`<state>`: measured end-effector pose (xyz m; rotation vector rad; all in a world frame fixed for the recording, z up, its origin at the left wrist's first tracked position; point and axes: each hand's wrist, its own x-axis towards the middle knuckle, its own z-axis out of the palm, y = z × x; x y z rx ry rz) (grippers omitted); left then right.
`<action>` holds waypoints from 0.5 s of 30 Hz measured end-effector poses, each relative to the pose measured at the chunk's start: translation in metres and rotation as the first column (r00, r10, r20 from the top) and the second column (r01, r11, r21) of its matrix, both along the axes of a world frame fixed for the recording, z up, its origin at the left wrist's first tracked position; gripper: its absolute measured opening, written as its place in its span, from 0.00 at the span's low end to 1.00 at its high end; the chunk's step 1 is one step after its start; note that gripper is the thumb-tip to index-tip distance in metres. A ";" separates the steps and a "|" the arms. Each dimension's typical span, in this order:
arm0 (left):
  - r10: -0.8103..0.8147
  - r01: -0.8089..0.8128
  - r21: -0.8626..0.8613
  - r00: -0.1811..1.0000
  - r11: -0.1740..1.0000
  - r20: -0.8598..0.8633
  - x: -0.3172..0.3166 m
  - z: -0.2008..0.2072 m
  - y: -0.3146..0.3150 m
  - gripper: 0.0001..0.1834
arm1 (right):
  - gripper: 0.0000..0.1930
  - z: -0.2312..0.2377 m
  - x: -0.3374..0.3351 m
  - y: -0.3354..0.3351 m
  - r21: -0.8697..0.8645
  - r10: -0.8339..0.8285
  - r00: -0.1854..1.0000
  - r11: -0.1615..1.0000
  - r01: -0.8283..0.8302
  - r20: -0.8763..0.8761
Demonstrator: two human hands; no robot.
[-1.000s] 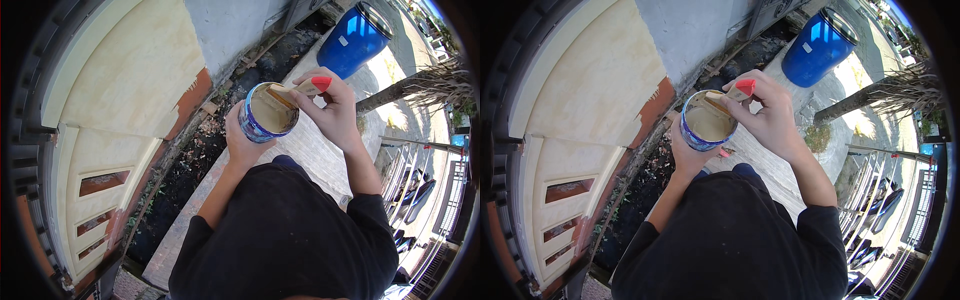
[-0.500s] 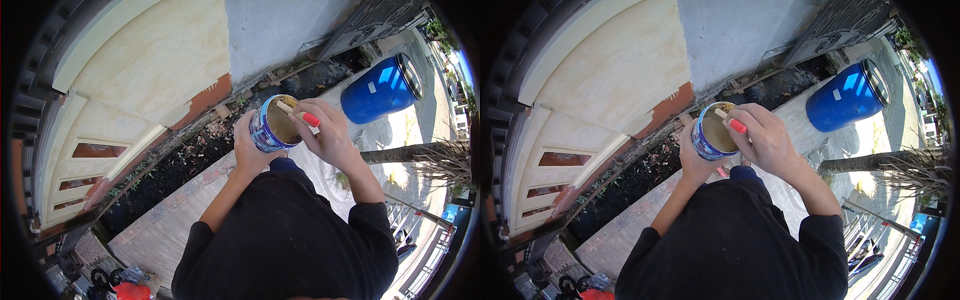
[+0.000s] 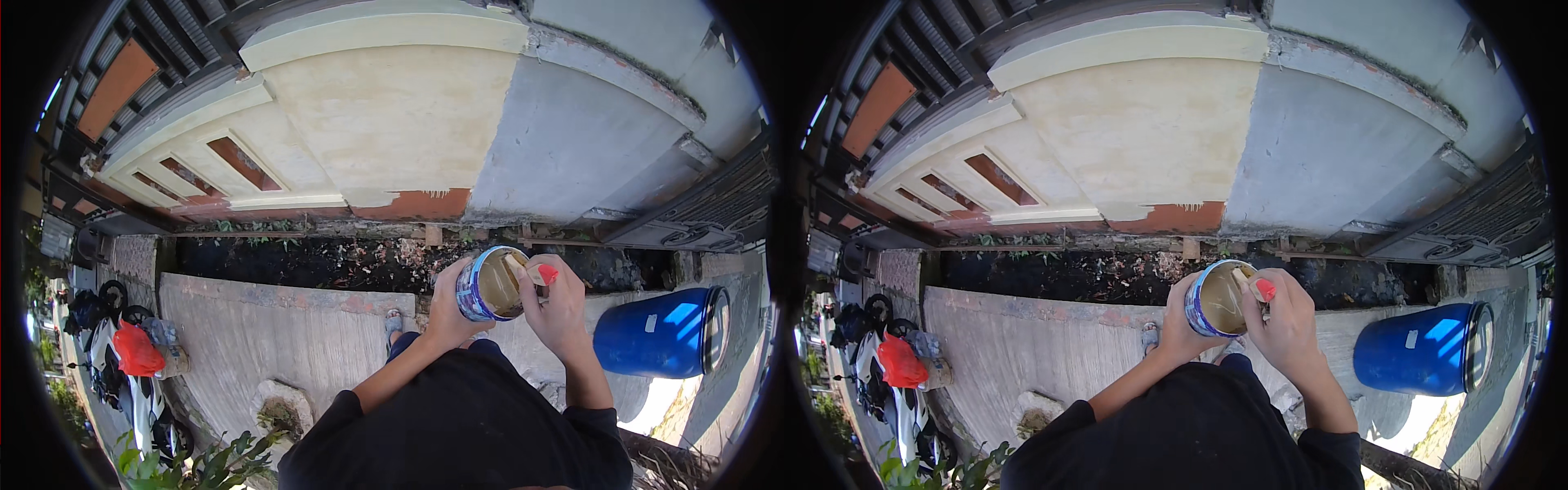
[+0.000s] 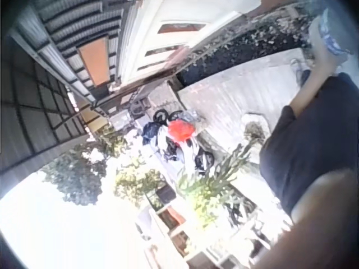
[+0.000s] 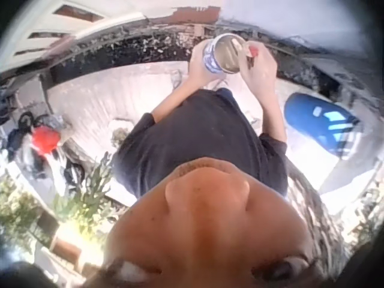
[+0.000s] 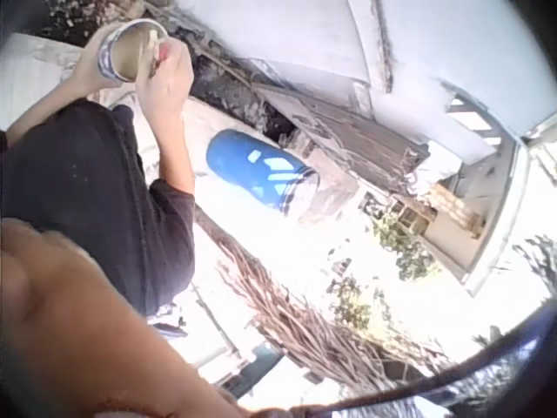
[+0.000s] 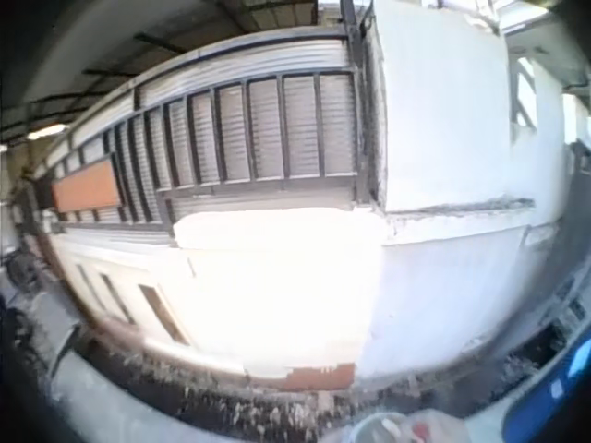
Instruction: Painting an exterior wall with a brush and a paint can.
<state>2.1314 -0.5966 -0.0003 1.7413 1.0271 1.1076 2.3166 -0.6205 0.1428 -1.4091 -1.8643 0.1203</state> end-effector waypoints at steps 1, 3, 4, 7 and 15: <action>0.005 -0.005 0.024 1.000 1.000 -0.008 -0.008 0.000 0.000 0.68 | 0.10 -0.001 -0.006 0.001 -0.008 0.004 1.000 1.000 -0.004 0.003; 0.013 -0.012 0.073 1.000 0.997 -0.016 -0.025 0.000 0.000 0.67 | 0.09 -0.003 -0.024 0.003 -0.019 -0.006 1.000 1.000 0.006 -0.013; 0.026 -0.024 0.103 0.999 0.994 -0.022 -0.035 0.001 0.001 0.66 | 0.09 -0.003 -0.034 0.005 -0.019 0.005 1.000 1.000 -0.006 -0.018; 0.048 -0.052 0.077 0.998 0.996 0.044 -0.064 0.003 -0.002 0.66 | 0.06 -0.002 -0.067 0.011 -0.046 0.050 0.998 0.998 -0.052 -0.044; 0.202 -0.204 0.055 0.979 0.977 0.032 -0.123 0.006 -0.003 0.64 | 0.06 0.000 -0.126 0.034 -0.044 0.186 0.982 0.982 -0.184 0.045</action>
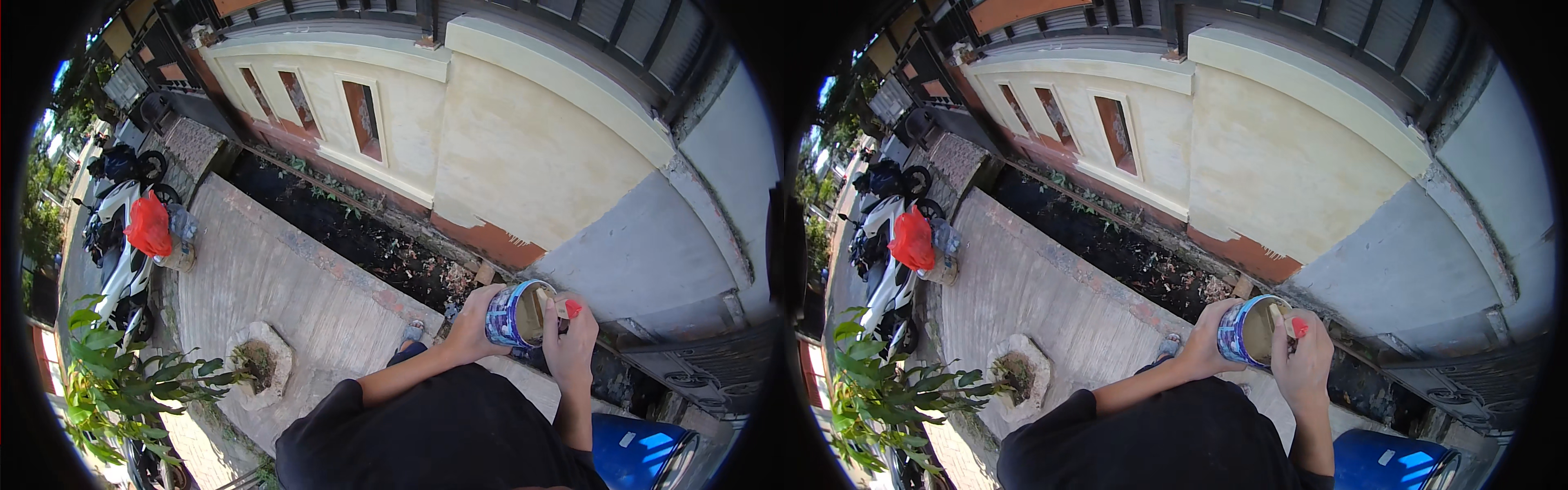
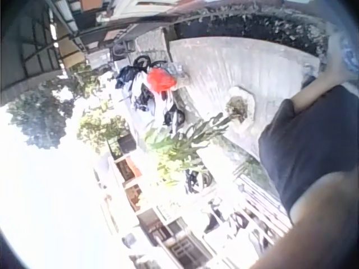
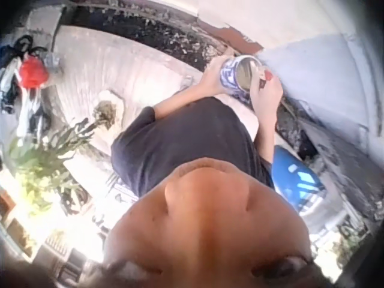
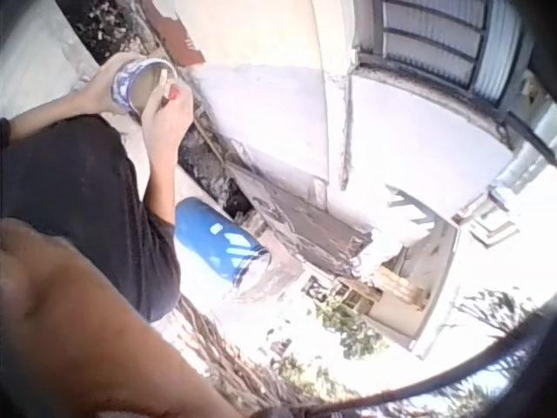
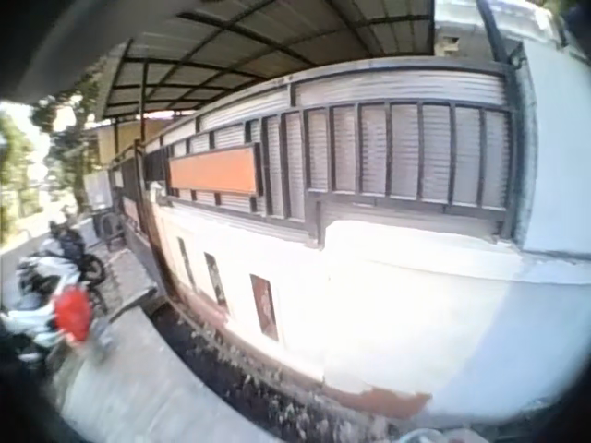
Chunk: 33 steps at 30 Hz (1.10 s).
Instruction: Painting an exterior wall with a brush and a paint can.
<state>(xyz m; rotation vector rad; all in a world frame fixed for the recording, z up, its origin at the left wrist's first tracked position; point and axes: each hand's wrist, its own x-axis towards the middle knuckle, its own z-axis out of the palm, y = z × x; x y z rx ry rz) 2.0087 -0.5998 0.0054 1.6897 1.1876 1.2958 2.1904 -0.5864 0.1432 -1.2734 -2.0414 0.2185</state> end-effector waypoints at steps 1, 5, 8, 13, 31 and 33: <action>0.018 -0.018 0.000 1.000 1.000 -0.001 -0.004 0.000 -0.001 0.64 | 0.05 0.000 -0.005 0.001 0.034 0.004 0.999 0.999 -0.006 0.040; 0.081 -0.081 0.000 0.997 0.997 0.008 -0.015 -0.001 -0.005 0.65 | 0.06 0.000 -0.016 0.003 0.020 0.079 0.997 0.997 -0.079 -0.020; 0.105 -0.105 -0.008 0.994 0.994 0.037 -0.017 -0.003 -0.010 0.64 | 0.07 0.000 -0.018 0.002 0.001 0.075 0.997 0.997 -0.075 0.000; 0.129 -0.130 0.008 0.991 0.992 0.038 -0.015 -0.006 -0.016 0.64 | 0.07 -0.002 -0.016 0.001 0.011 0.081 0.997 0.997 -0.081 -0.017; 0.135 -0.135 -0.037 0.991 0.990 0.002 -0.010 -0.009 -0.024 0.66 | 0.04 -0.010 -0.013 -0.005 -0.047 0.050 0.992 0.997 -0.056 -0.116; 0.142 -0.141 -0.028 0.990 0.990 0.011 -0.012 -0.010 -0.023 0.67 | 0.04 -0.013 -0.016 -0.004 0.008 0.048 0.993 0.999 -0.047 -0.112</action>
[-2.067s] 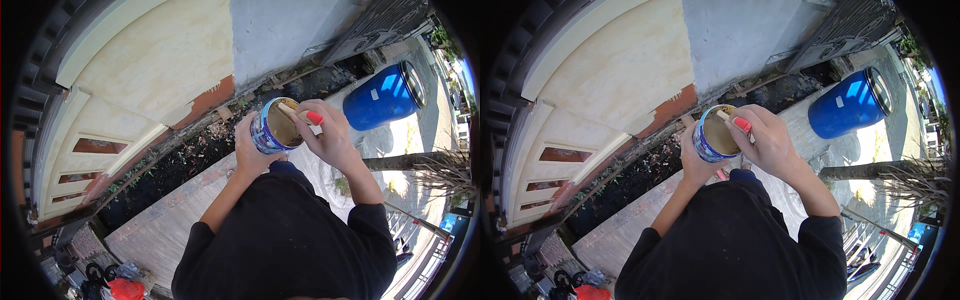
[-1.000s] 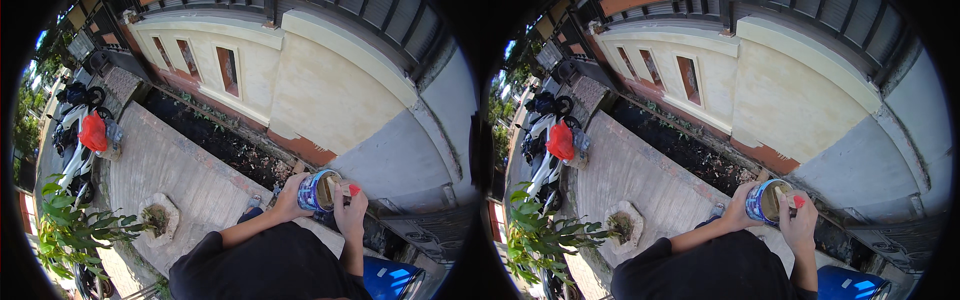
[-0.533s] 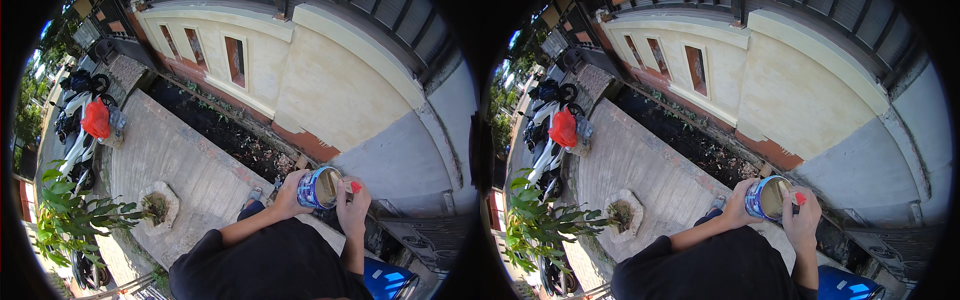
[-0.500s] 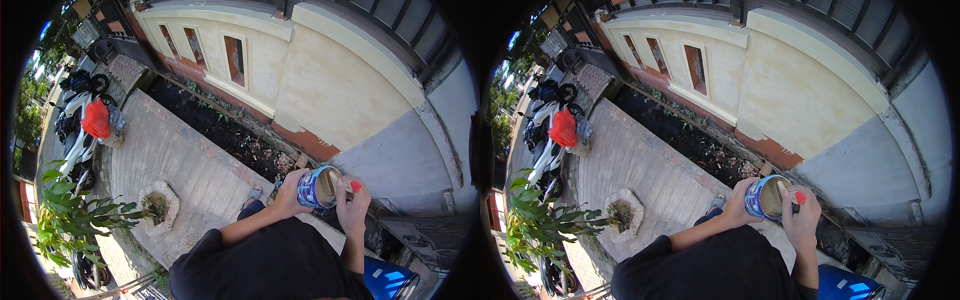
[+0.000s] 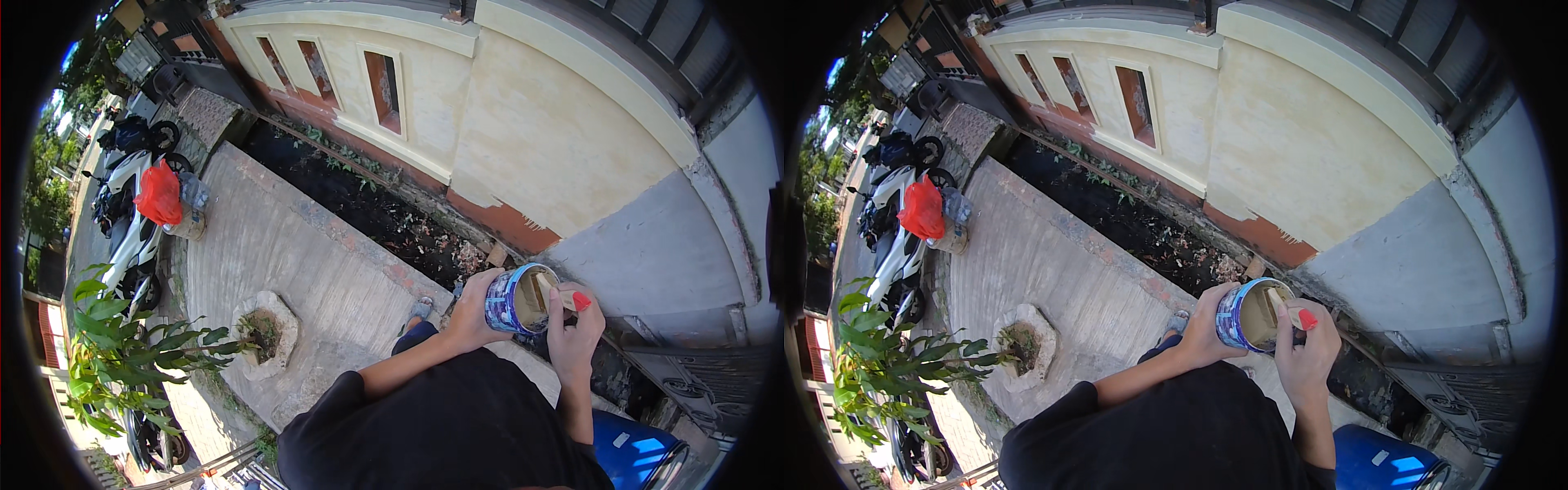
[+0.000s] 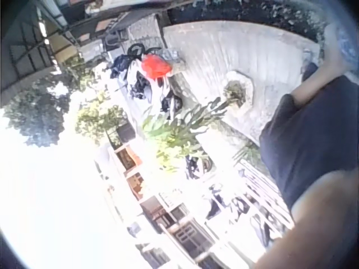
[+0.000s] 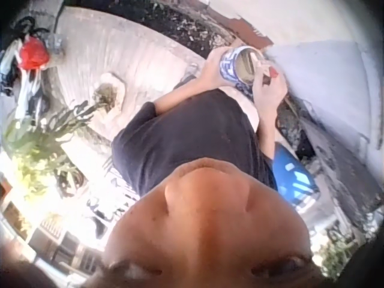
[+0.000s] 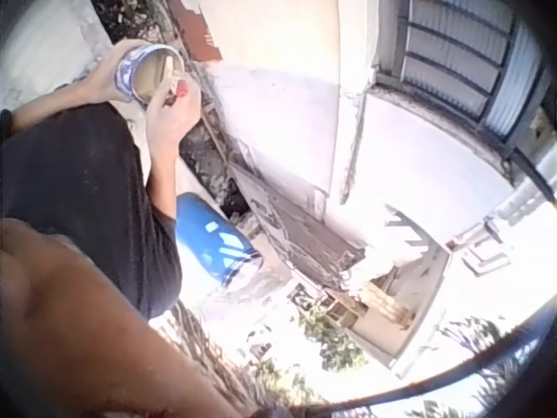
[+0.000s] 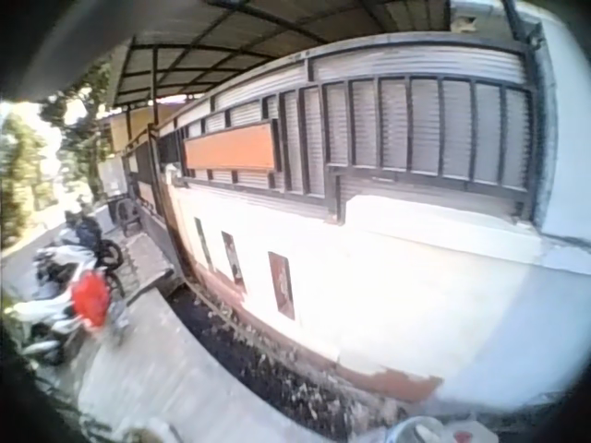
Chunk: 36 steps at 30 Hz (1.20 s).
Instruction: Painting an exterior wall with a brush and a paint can.
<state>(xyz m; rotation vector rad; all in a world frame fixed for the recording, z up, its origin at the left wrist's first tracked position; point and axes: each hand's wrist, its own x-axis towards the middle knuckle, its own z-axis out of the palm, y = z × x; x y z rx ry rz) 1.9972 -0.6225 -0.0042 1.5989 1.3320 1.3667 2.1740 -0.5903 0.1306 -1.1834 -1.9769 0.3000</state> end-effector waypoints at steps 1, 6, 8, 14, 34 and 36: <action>0.002 -0.002 0.007 1.000 1.000 0.001 -0.001 0.000 0.000 0.67 | 0.05 -0.001 -0.001 0.000 0.009 -0.013 1.000 1.000 0.013 0.005; 0.014 -0.014 0.039 1.000 0.999 0.000 -0.002 -0.002 0.003 0.66 | 0.04 -0.002 -0.001 -0.001 -0.030 -0.026 0.998 0.999 0.024 -0.054; 0.016 -0.016 0.032 1.000 0.999 -0.011 -0.002 -0.003 0.004 0.66 | 0.04 -0.001 0.000 -0.001 -0.036 -0.035 0.997 0.999 0.033 -0.061; 0.005 -0.005 -0.021 1.000 1.000 0.006 0.001 0.000 0.007 0.65 | 0.05 -0.003 0.002 0.000 -0.067 -0.099 0.991 0.993 0.093 -0.086; -0.075 0.074 -0.099 0.997 0.992 -0.010 0.011 -0.006 0.021 0.66 | 0.07 -0.007 0.018 -0.002 -0.169 -0.206 0.959 0.970 0.175 -0.192; -0.079 0.078 -0.093 0.997 0.993 -0.014 0.013 -0.006 0.023 0.66 | 0.07 -0.007 0.018 -0.002 -0.165 -0.206 0.960 0.970 0.176 -0.187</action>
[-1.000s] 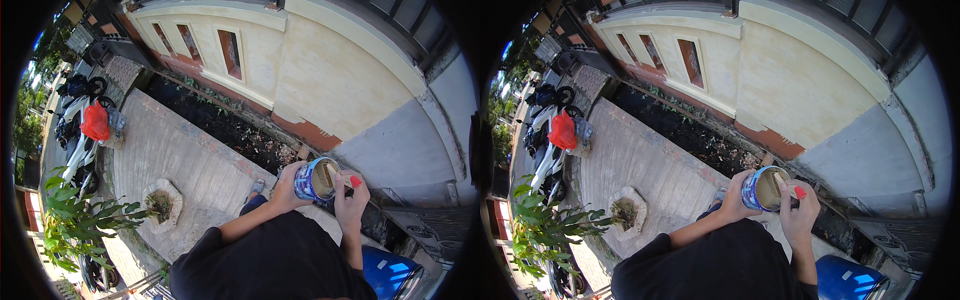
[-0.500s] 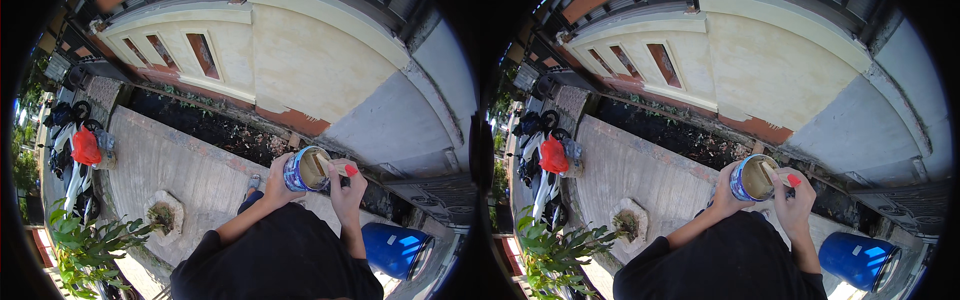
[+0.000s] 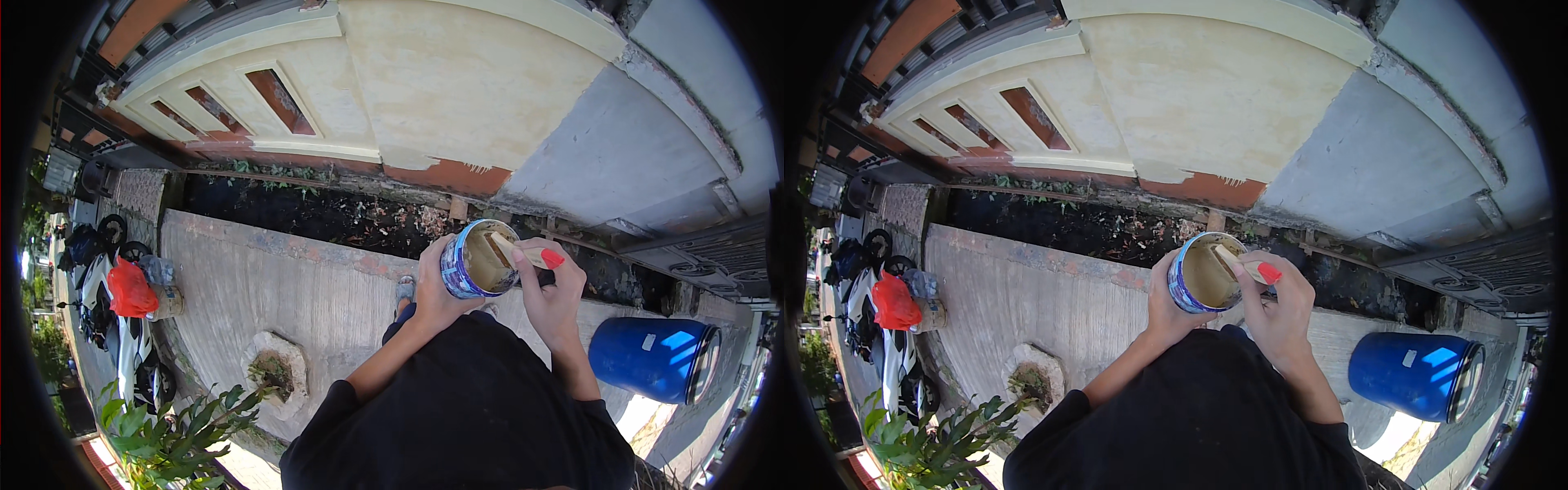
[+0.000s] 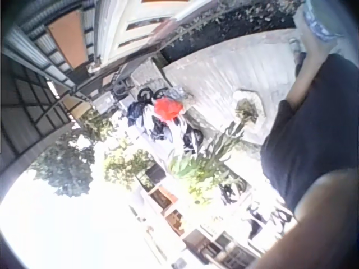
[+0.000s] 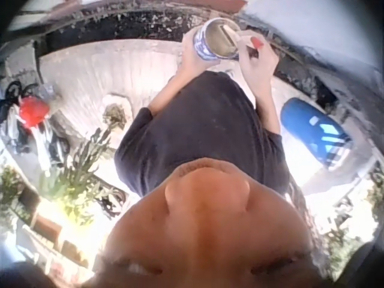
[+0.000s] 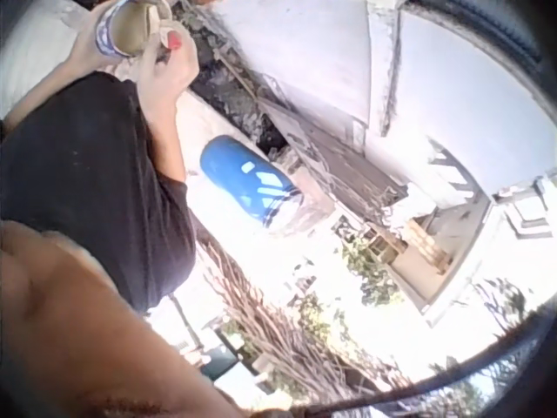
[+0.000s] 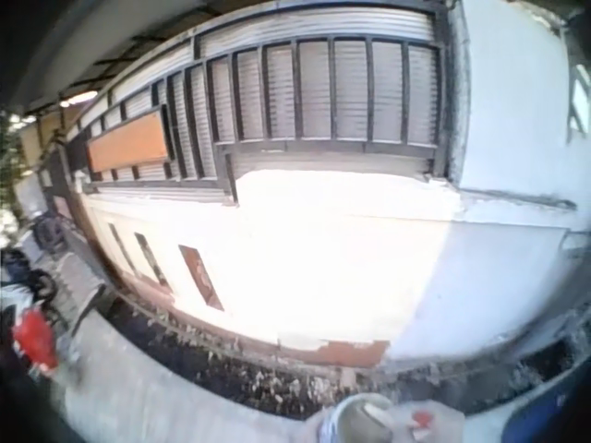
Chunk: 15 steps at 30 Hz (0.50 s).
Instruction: Painting an exterior wall with a brush and a paint can.
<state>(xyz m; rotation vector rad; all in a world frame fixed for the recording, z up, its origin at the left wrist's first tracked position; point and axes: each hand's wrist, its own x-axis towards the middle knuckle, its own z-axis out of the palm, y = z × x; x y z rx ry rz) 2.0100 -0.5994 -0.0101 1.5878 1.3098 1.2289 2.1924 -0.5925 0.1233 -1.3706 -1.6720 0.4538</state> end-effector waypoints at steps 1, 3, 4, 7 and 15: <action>-0.001 0.001 0.000 1.000 1.000 -0.003 0.001 0.000 0.001 0.66 | 0.07 0.000 0.000 0.000 -0.005 0.004 1.000 1.000 -0.004 0.001; -0.002 0.002 0.002 1.000 1.000 -0.010 0.002 0.001 0.002 0.66 | 0.07 -0.001 0.000 0.001 0.017 -0.016 1.000 1.000 0.016 0.019; -0.003 0.003 0.005 1.000 1.000 -0.014 0.003 0.000 0.003 0.66 | 0.07 -0.002 0.000 0.001 0.018 -0.030 0.999 0.999 0.030 0.028; -0.008 0.007 -0.002 1.000 1.000 -0.013 0.004 -0.001 0.006 0.66 | 0.07 -0.004 0.001 0.003 -0.023 -0.051 0.999 0.998 0.051 -0.010; 0.004 -0.004 0.000 1.000 1.000 -0.019 0.004 -0.005 0.008 0.66 | 0.06 -0.005 -0.001 0.004 0.003 -0.025 0.997 1.000 0.025 0.067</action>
